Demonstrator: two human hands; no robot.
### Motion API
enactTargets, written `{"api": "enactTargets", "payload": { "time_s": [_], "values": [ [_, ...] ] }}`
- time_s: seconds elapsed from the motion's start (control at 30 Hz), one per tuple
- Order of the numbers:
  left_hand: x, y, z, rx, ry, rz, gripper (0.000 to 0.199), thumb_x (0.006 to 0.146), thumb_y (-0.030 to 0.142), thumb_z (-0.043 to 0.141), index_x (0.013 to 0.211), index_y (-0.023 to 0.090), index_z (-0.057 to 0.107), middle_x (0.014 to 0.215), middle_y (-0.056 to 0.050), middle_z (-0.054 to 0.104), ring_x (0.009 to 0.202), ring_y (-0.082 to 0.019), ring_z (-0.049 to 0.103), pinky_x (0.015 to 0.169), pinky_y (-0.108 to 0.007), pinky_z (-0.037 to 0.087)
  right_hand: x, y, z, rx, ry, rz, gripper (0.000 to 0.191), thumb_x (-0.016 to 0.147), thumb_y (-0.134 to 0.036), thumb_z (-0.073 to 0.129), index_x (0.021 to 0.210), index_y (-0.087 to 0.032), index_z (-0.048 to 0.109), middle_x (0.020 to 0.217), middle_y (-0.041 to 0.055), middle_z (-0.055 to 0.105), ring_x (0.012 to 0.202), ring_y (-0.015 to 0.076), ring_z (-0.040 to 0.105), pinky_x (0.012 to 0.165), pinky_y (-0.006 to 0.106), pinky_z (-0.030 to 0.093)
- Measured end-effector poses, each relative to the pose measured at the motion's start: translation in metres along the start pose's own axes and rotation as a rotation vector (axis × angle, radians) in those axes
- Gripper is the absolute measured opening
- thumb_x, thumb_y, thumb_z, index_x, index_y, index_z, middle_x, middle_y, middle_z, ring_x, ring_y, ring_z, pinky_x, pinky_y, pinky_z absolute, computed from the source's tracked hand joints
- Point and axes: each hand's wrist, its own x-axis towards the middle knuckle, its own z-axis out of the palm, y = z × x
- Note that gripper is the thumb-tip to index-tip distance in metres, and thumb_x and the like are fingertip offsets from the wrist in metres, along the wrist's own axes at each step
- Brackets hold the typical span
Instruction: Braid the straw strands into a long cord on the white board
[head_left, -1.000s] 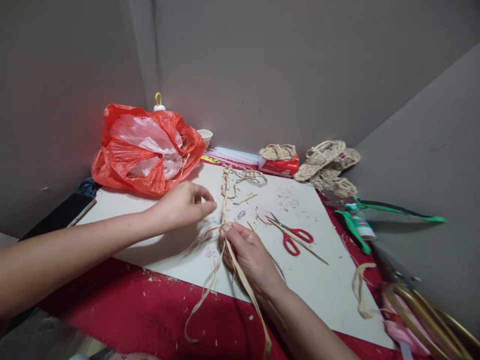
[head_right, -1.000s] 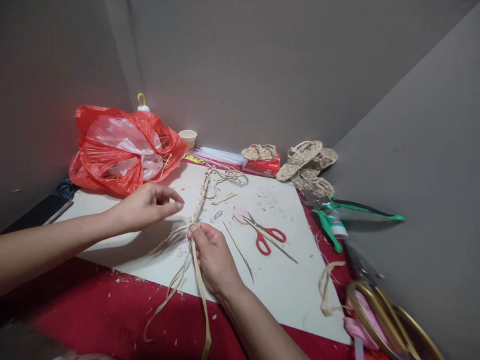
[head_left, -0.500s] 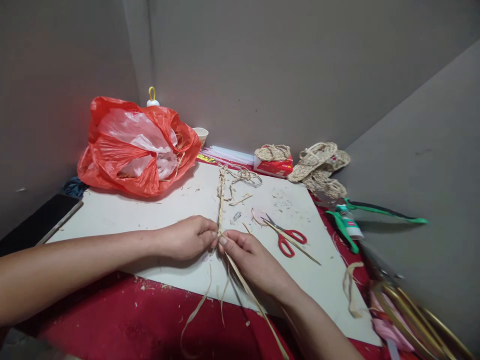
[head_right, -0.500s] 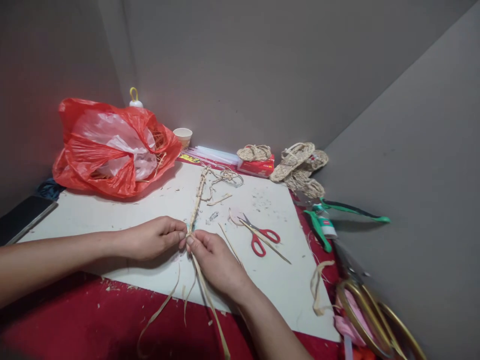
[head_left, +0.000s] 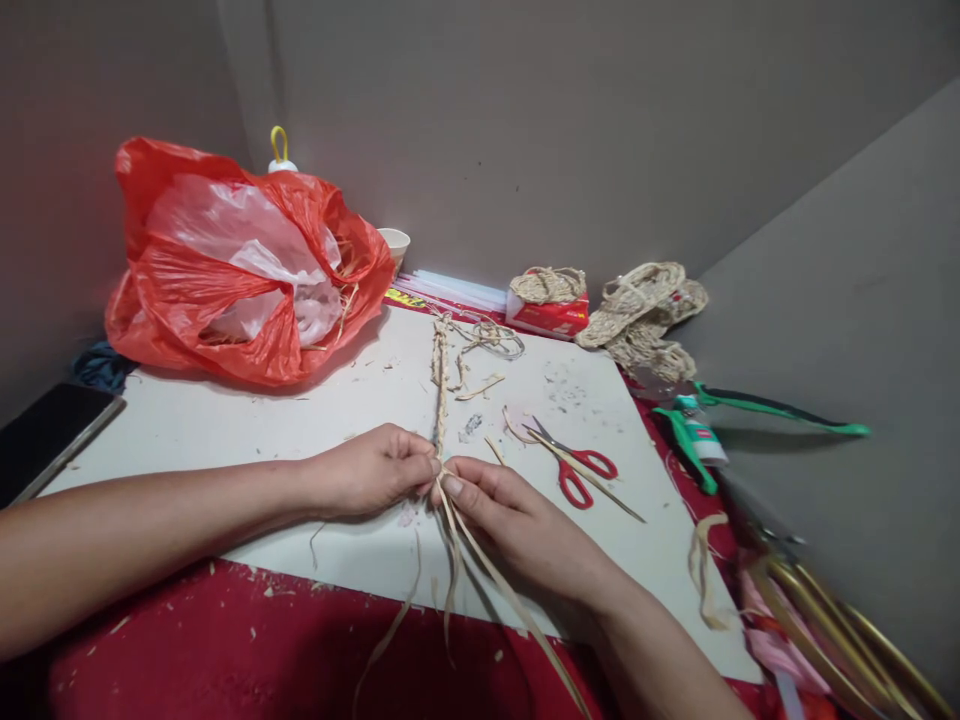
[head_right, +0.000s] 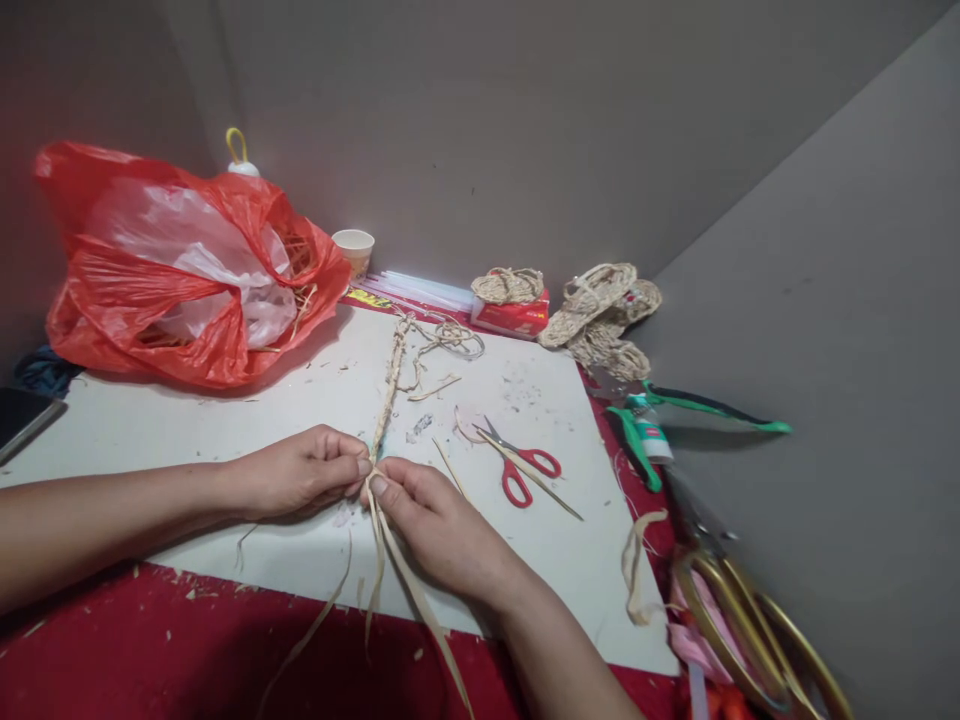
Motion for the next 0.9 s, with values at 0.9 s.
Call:
{"api": "enactTargets", "payload": {
  "time_s": [0.9],
  "values": [
    [-0.003,-0.008,0.009,0.327,0.132,0.129,0.02,0.08,0.021,0.042,0.062,0.015,0.05,0.055,0.005,0.045,0.053,-0.007,0.039,0.054,-0.02,0.032,-0.004,-0.002,0.026,0.219,0.234,0.241,0.024,0.082,-0.035,0.048,0.069,-0.016,0.057,0.041,-0.0038,0.051,0.031,0.007,0.035,0.038,0.02,0.027]
  ]
}}
